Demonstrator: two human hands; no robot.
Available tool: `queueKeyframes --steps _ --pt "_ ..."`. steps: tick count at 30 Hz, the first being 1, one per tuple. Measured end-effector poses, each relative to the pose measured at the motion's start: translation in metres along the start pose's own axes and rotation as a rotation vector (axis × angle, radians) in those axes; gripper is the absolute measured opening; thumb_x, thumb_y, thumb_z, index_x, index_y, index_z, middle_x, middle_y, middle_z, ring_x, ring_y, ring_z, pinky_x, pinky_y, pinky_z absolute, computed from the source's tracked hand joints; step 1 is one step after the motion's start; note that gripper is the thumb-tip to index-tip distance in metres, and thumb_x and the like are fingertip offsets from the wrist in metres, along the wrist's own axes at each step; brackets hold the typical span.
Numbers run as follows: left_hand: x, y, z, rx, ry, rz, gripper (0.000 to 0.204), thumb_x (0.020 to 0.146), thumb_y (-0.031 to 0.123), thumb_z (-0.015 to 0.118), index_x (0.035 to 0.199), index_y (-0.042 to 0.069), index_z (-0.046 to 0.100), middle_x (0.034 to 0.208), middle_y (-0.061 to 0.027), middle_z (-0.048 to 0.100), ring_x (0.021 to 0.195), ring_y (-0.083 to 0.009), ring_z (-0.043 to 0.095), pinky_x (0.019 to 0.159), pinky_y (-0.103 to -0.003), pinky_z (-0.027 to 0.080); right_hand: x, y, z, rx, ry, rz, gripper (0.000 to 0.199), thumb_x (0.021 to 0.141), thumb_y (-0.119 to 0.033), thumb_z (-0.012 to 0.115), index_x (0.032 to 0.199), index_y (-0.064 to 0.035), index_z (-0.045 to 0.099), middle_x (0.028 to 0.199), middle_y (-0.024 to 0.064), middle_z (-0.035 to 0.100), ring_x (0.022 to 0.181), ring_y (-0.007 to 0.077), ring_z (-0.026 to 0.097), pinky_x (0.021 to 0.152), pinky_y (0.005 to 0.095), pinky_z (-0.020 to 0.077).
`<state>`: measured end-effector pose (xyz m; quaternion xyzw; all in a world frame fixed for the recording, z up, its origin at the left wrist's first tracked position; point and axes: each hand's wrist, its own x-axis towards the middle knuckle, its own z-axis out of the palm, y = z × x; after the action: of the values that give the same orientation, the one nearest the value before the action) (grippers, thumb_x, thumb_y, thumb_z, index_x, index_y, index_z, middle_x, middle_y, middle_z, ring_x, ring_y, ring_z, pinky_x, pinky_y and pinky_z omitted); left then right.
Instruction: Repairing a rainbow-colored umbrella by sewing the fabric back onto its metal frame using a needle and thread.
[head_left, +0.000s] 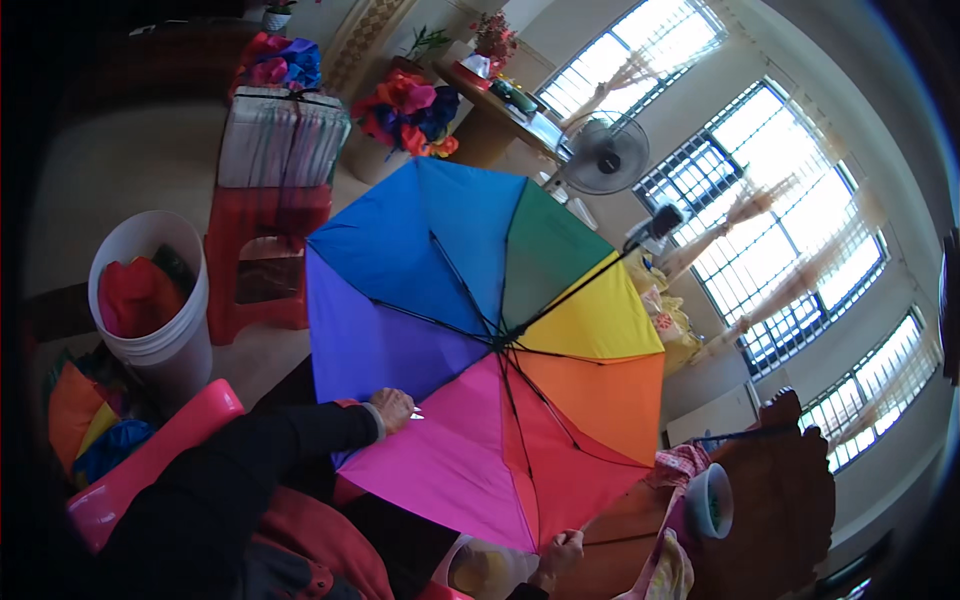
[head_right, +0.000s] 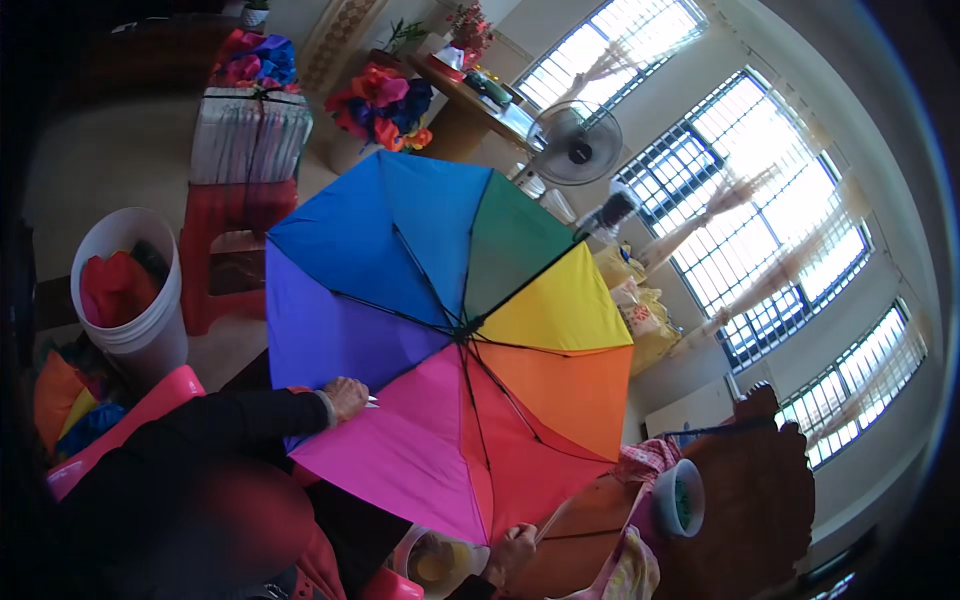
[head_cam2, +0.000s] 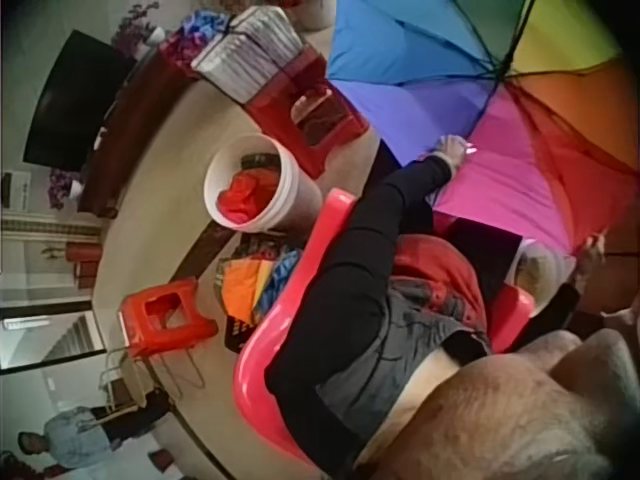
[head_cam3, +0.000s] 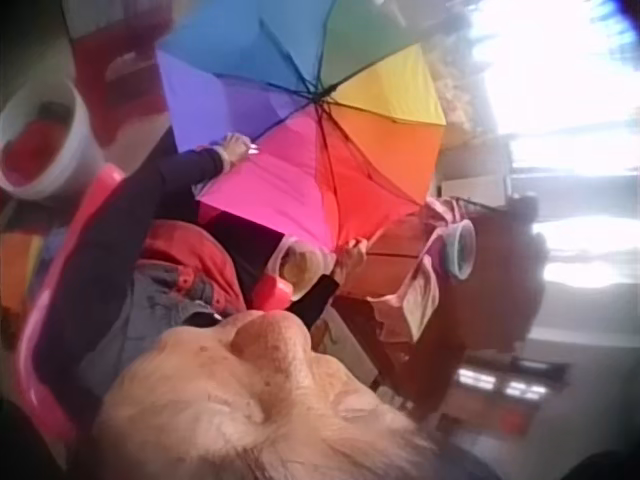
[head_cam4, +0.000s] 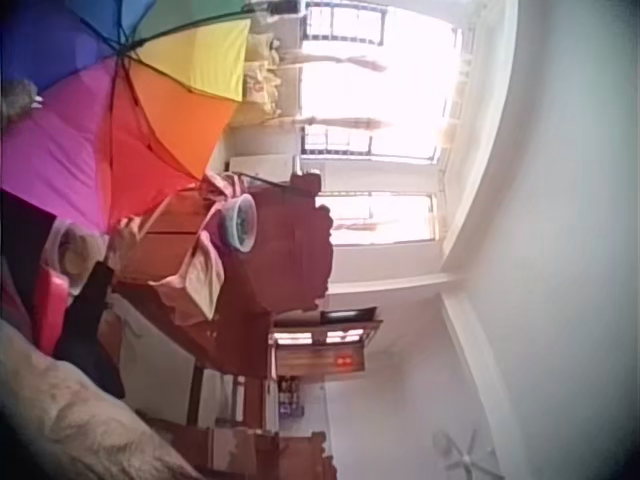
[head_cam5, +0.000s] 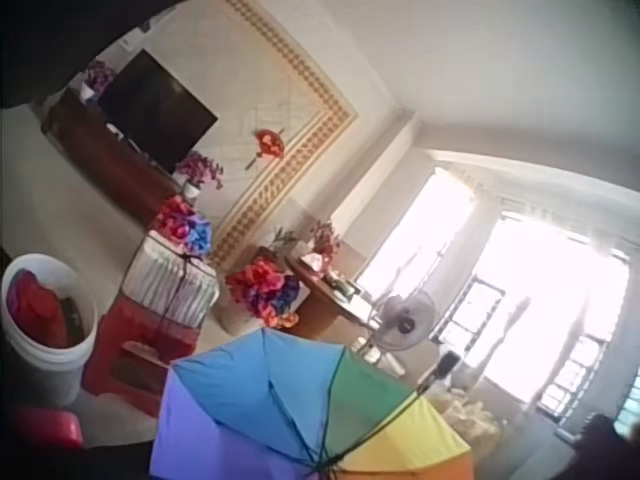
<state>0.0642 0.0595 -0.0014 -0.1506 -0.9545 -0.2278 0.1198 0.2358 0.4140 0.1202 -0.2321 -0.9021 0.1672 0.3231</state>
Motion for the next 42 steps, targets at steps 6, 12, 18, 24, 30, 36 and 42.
queueKeyframes --steps 6,12,18,24,30,36,42 --pt "-0.016 0.011 -0.021 0.065 0.039 -0.082 0.019 0.071 0.014 0.044 0.061 0.004 0.057 0.061 -0.0190 0.058 0.055 -0.0305 0.059 0.049 -0.041 0.047 0.001 -0.014 0.001 0.070 -0.087 -0.094 0.009 0.071 -0.008 0.050 0.075 -0.0028 0.056 0.062 0.0148 0.057 0.057 0.0250 0.057 0.053 0.0343 0.0445" --pt "-0.027 -0.004 -0.014 0.032 -0.083 -0.137 0.017 0.071 0.016 0.045 0.066 0.004 0.057 0.064 -0.0177 0.059 0.058 -0.0300 0.060 0.052 -0.041 0.048 -0.009 -0.023 0.000 0.120 -0.190 -0.110 0.008 0.073 -0.009 0.052 0.075 -0.0027 0.057 0.061 0.0138 0.057 0.056 0.0218 0.057 0.053 0.0317 0.0446" --pt "-0.041 0.010 -0.043 -0.143 -0.045 -0.256 0.018 0.075 0.016 0.044 0.075 0.003 0.057 0.072 -0.0181 0.060 0.067 -0.0326 0.060 0.058 -0.044 0.047 -0.020 -0.013 -0.010 0.149 -0.267 -0.167 0.007 0.073 -0.006 0.051 0.076 -0.0020 0.056 0.066 0.0141 0.057 0.059 0.0212 0.056 0.054 0.0306 0.0447" --pt "-0.062 0.005 -0.033 -0.223 0.096 -0.258 0.022 0.078 0.016 0.043 0.079 -0.002 0.055 0.075 -0.0201 0.060 0.067 -0.0352 0.059 0.059 -0.045 0.047 -0.027 -0.021 -0.009 0.210 -0.271 -0.289 0.008 0.074 -0.010 0.051 0.080 -0.0057 0.053 0.069 0.0140 0.054 0.062 0.0286 0.052 0.061 0.0346 0.0436" --pt "-0.060 0.021 -0.029 -0.158 0.004 -0.239 0.018 0.077 0.015 0.043 0.075 0.000 0.053 0.074 -0.0212 0.059 0.067 -0.0356 0.060 0.058 -0.044 0.049 -0.022 0.057 0.021 0.385 -0.289 -0.100 0.008 0.073 -0.008 0.050 0.079 -0.0041 0.053 0.063 0.0103 0.052 0.056 0.0223 0.050 0.054 0.0341 0.0414" --pt "-0.066 0.017 -0.029 -0.455 -0.151 -0.501 0.017 0.069 0.016 0.055 0.071 0.000 0.058 0.074 -0.0211 0.059 0.071 -0.0359 0.059 0.059 -0.045 0.047 -0.008 -0.027 -0.043 0.828 -0.158 0.036 0.011 0.076 -0.010 0.051 0.084 -0.0026 0.053 0.069 0.0075 0.052 0.055 0.0166 0.049 0.048 0.0284 0.0403" --pt "-0.061 0.014 -0.004 -0.383 -0.083 -0.341 0.017 0.067 0.015 0.055 0.067 -0.001 0.060 0.072 -0.0224 0.058 0.064 -0.0338 0.058 0.056 -0.043 0.046 0.018 -0.114 -0.023 0.706 -0.233 -0.119 0.004 0.074 -0.003 0.051 0.075 -0.0020 0.055 0.072 0.0138 0.055 0.064 0.0208 0.053 0.055 0.0297 0.0435"
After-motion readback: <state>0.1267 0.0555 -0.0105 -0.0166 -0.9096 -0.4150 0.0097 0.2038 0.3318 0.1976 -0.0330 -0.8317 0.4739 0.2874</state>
